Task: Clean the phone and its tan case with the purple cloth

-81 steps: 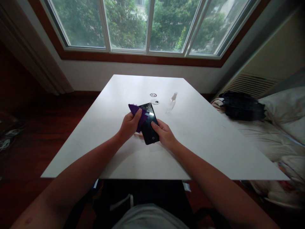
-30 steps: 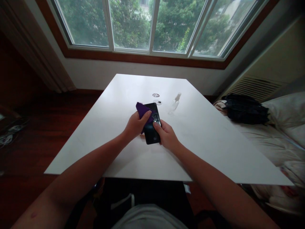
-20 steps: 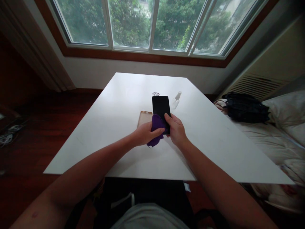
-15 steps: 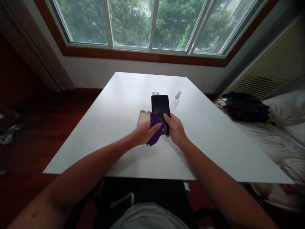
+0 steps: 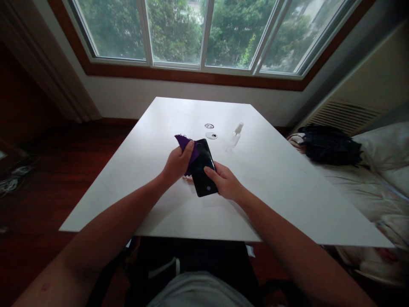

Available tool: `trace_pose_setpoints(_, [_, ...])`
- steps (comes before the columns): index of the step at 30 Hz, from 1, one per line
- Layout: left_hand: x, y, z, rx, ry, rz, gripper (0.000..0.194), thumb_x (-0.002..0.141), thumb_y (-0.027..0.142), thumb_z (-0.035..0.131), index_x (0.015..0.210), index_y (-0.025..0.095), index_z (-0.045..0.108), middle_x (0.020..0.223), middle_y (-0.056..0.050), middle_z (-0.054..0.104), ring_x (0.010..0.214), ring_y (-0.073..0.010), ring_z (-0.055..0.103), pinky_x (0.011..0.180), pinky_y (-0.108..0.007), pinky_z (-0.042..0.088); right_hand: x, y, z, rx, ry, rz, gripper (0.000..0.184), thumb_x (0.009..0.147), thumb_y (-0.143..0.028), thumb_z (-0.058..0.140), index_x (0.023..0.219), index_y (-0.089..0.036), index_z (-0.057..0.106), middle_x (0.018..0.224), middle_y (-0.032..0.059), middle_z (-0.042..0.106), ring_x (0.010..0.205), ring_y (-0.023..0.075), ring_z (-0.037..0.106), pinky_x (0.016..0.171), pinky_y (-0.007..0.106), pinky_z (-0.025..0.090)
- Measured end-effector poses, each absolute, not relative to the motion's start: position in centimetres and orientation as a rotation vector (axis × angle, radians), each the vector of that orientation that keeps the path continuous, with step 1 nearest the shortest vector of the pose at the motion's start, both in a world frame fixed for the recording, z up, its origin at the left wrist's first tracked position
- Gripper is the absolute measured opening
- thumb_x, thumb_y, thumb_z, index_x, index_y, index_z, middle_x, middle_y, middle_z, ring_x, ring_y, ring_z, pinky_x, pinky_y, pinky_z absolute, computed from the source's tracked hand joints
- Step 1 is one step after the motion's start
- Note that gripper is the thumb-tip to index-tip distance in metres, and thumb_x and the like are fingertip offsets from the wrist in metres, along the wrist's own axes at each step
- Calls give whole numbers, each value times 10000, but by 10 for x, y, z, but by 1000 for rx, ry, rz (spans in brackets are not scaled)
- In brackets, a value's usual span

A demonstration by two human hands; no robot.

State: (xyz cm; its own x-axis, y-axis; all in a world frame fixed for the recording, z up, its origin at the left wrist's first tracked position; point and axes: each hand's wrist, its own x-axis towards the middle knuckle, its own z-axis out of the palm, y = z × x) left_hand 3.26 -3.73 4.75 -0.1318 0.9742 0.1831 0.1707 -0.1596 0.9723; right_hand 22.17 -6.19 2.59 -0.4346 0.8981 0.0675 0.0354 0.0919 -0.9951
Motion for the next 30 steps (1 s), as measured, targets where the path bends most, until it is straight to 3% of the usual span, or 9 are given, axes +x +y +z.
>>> trace_pose_setpoints(10, [29,-37,53,1276,1195,1292,490,801,610,745,916,134,714,827,-66,723,674,-155,634,549,-242,476,215,-63,24,-949,-1520,1464,452,908,-617,662,1046,-187,657,836,19,689,685,163,610,615,275,500])
trace_pose_setpoints(12, [34,-42,50,1306,1177,1202,471,806,580,752,949,132,721,832,-72,733,667,-162,646,546,-247,484,212,-63,27,-954,-1412,1494,476,882,-638,678,1044,-190,654,781,16,675,612,160,591,555,280,491])
trace_pose_setpoints(17, [50,-55,44,1468,1083,1086,404,846,515,728,961,128,715,863,-87,740,726,-178,681,612,-261,531,213,-59,38,-1077,-1268,1345,508,822,-706,694,893,-208,622,545,-43,506,412,118,418,361,262,339])
trace_pose_setpoints(21, [57,-63,41,1623,1015,912,374,871,485,699,1016,140,716,862,-98,751,746,-199,708,642,-282,554,220,-52,37,-1126,-1220,1237,524,836,-741,655,848,-220,603,498,-65,449,356,98,348,304,256,246])
trace_pose_setpoints(25, [57,-64,40,1725,1041,802,348,879,481,679,994,156,724,885,-115,765,769,-225,729,660,-308,567,224,-49,35,-1145,-1196,1196,515,849,-735,648,809,-225,588,502,-59,446,364,101,348,307,263,242])
trace_pose_setpoints(30, [52,-62,41,1781,1009,885,342,861,493,704,977,172,715,853,-68,753,742,-201,708,653,-283,542,227,-53,34,-1112,-1333,1122,510,892,-735,596,845,-226,603,548,-41,474,441,120,400,372,265,305])
